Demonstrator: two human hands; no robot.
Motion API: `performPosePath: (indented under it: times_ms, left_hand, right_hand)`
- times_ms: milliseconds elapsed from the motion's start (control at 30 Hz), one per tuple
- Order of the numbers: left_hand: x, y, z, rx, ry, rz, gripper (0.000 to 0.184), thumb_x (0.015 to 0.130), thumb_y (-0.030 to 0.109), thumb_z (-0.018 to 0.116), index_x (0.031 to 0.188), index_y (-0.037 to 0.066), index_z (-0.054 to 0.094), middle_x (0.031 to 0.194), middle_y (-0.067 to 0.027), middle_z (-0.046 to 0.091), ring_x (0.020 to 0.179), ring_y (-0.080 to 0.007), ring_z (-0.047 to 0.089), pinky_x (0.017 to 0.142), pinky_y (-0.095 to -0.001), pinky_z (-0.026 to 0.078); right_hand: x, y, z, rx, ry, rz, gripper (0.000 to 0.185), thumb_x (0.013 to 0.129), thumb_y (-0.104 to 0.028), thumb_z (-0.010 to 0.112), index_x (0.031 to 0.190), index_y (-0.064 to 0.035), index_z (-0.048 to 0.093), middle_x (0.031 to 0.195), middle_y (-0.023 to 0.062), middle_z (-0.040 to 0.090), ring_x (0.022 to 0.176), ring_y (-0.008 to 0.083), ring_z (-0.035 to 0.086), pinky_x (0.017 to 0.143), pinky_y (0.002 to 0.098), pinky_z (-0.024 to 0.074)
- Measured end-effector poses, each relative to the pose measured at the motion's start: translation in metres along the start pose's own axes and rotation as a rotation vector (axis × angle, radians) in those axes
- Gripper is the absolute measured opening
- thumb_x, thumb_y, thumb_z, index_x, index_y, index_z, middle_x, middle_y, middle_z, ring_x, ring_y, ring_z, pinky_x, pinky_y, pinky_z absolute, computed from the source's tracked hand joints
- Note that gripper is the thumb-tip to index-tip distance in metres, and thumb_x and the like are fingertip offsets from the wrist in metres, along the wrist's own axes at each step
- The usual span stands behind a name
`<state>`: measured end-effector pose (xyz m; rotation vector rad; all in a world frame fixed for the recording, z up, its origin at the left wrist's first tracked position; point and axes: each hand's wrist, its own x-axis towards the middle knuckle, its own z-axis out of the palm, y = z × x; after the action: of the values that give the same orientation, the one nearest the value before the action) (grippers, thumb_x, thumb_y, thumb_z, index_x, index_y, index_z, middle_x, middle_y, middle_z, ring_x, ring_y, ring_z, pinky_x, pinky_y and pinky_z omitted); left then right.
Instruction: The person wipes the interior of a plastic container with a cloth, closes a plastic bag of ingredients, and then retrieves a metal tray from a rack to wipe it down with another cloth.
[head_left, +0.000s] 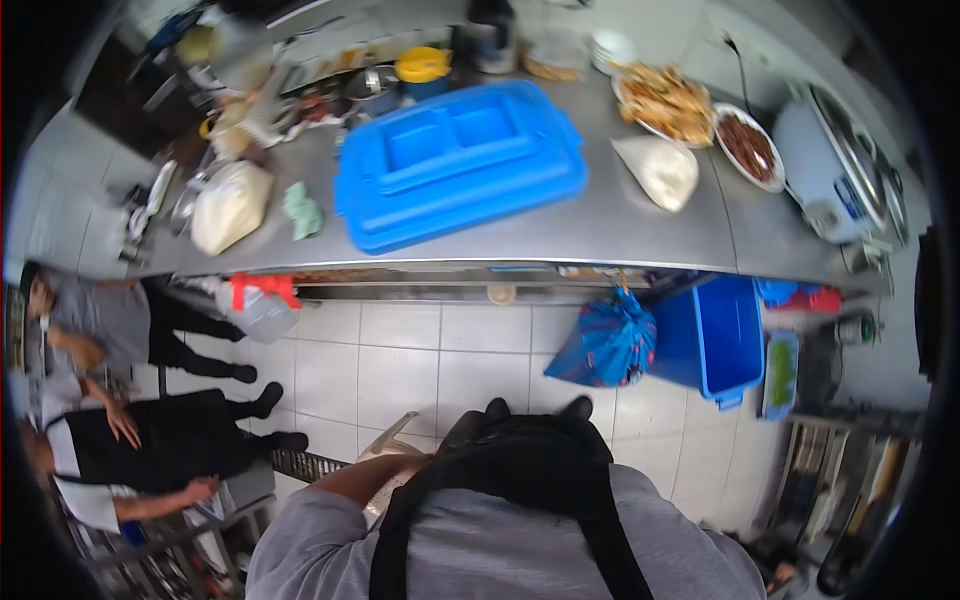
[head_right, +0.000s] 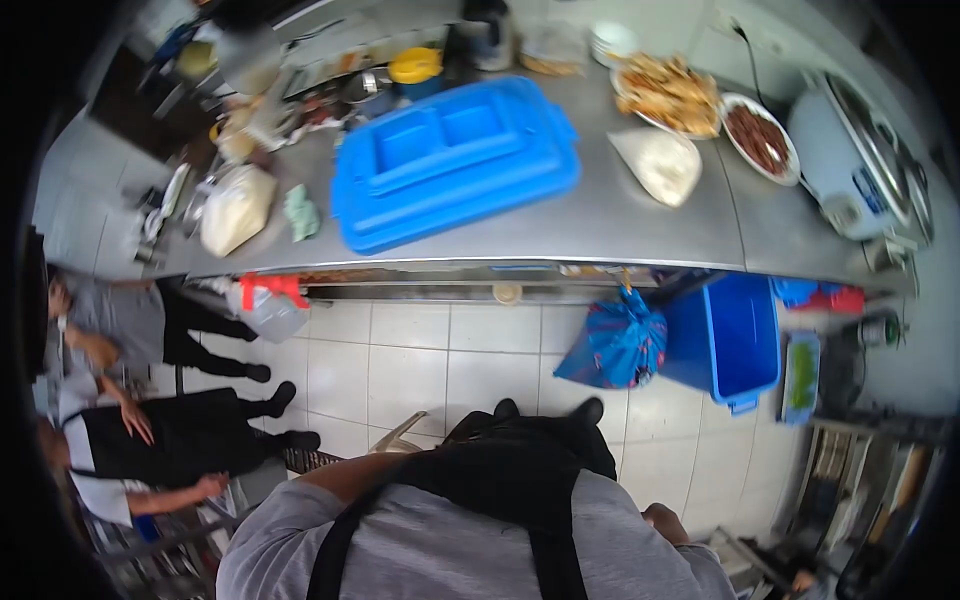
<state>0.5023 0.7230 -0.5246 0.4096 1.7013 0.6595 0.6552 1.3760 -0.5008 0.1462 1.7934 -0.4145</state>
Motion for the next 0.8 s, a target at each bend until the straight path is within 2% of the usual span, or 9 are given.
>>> performPosePath:
  times_ms: [133, 200, 233, 267, 300, 333, 533, 667, 800]
  left_hand:
    - [-0.151, -0.003, -0.056, 0.34, -0.026, -0.685, 0.078, 0.071, 0.052, 0.066, 0.133, 0.011, 0.042, 0.125, -0.0119, 0.054, 0.113, -0.0332, 0.052, 0.096, -0.0475, 0.039]
    - [-0.179, -0.028, -0.055, 0.157, 0.607, -0.845, 0.07, 0.073, 0.048, 0.067, 0.129, 0.013, 0.046, 0.115, -0.0121, 0.06, 0.105, -0.031, 0.057, 0.091, -0.0439, 0.044]
    - [-0.178, -0.036, -0.056, 0.121, 0.646, -0.862, 0.07, 0.073, 0.048, 0.067, 0.129, 0.013, 0.046, 0.115, -0.0121, 0.06, 0.105, -0.031, 0.057, 0.091, -0.0439, 0.044]
    - [-0.174, -0.042, -0.061, -0.298, 1.054, -0.833, 0.066, 0.074, 0.044, 0.067, 0.129, 0.014, 0.046, 0.115, -0.0124, 0.06, 0.104, -0.0311, 0.057, 0.09, -0.0419, 0.044]
    - [-0.173, -0.049, -0.061, -0.732, 1.449, -0.752, 0.062, 0.075, 0.04, 0.068, 0.128, 0.014, 0.047, 0.114, -0.0127, 0.06, 0.104, -0.0311, 0.057, 0.09, -0.0399, 0.045]
    - [-0.171, -0.049, -0.057, -0.772, 1.495, -0.767, 0.062, 0.075, 0.04, 0.068, 0.128, 0.014, 0.047, 0.114, -0.0127, 0.06, 0.104, -0.0311, 0.057, 0.09, -0.0399, 0.045]
    - [-0.147, 0.028, -0.01, -0.269, 0.955, -0.519, 0.059, 0.075, 0.036, 0.069, 0.127, 0.016, 0.048, 0.115, -0.016, 0.059, 0.106, -0.0341, 0.056, 0.092, -0.0399, 0.043]
    - [-0.106, 0.024, 0.067, -0.834, 1.06, -0.57, 0.063, 0.073, 0.037, 0.07, 0.128, 0.014, 0.049, 0.116, -0.0154, 0.059, 0.109, -0.033, 0.055, 0.093, -0.0393, 0.043]
    - [-0.109, 0.049, 0.123, -1.028, 1.102, -0.793, 0.064, 0.071, 0.036, 0.072, 0.126, 0.01, 0.051, 0.113, -0.0157, 0.06, 0.105, -0.0297, 0.058, 0.091, -0.0372, 0.045]
  right_hand:
    - [0.08, -0.053, -0.115, -0.325, 0.091, 0.142, 0.047, 0.085, -0.046, 0.049, 0.097, -0.0033, 0.065, 0.106, 0.0177, 0.062, 0.1, 0.0352, 0.057, 0.088, 0.0415, 0.044]
    - [0.091, -0.117, -0.188, -0.173, 0.494, -0.001, 0.043, 0.085, -0.042, 0.052, 0.096, -0.002, 0.064, 0.103, 0.0188, 0.063, 0.098, 0.0352, 0.058, 0.086, 0.0413, 0.0451]
    - [0.101, -0.149, -0.221, -0.078, 0.746, -0.213, 0.038, 0.084, -0.038, 0.054, 0.095, -0.0029, 0.063, 0.099, 0.0198, 0.063, 0.094, 0.0354, 0.059, 0.083, 0.0419, 0.0462]
    - [0.128, -0.176, -0.25, -0.035, 0.892, -0.402, 0.028, 0.083, -0.03, 0.054, 0.087, -0.0047, 0.064, 0.088, 0.0187, 0.064, 0.084, 0.0346, 0.061, 0.074, 0.041, 0.0482]
    - [0.121, -0.218, -0.281, 0.033, 0.857, -0.413, 0.025, 0.084, -0.027, 0.054, 0.087, -0.0049, 0.064, 0.089, 0.0186, 0.064, 0.084, 0.0335, 0.061, 0.074, 0.0397, 0.0483]
    - [0.098, -0.278, -0.307, 0.095, 0.815, -0.424, 0.021, 0.084, -0.023, 0.054, 0.087, -0.005, 0.064, 0.09, 0.0185, 0.064, 0.084, 0.0324, 0.062, 0.074, 0.0384, 0.0484]
    - [0.194, -0.428, -0.354, -0.043, 0.253, -0.694, 0.023, 0.086, -0.024, 0.055, 0.095, -0.0045, 0.064, 0.087, 0.01, 0.066, 0.077, 0.0197, 0.062, 0.071, 0.0339, 0.049]
    - [0.142, -0.553, -0.34, -0.304, 0.012, -0.727, 0.032, 0.086, -0.032, 0.058, 0.096, -0.0034, 0.066, 0.089, 0.0129, 0.066, 0.08, 0.0211, 0.062, 0.073, 0.0336, 0.0484]
    - [0.093, -0.661, -0.328, -0.55, -0.222, -0.84, 0.034, 0.087, -0.033, 0.056, 0.1, -0.0025, 0.064, 0.091, 0.013, 0.066, 0.08, 0.0194, 0.062, 0.075, 0.0317, 0.0478]
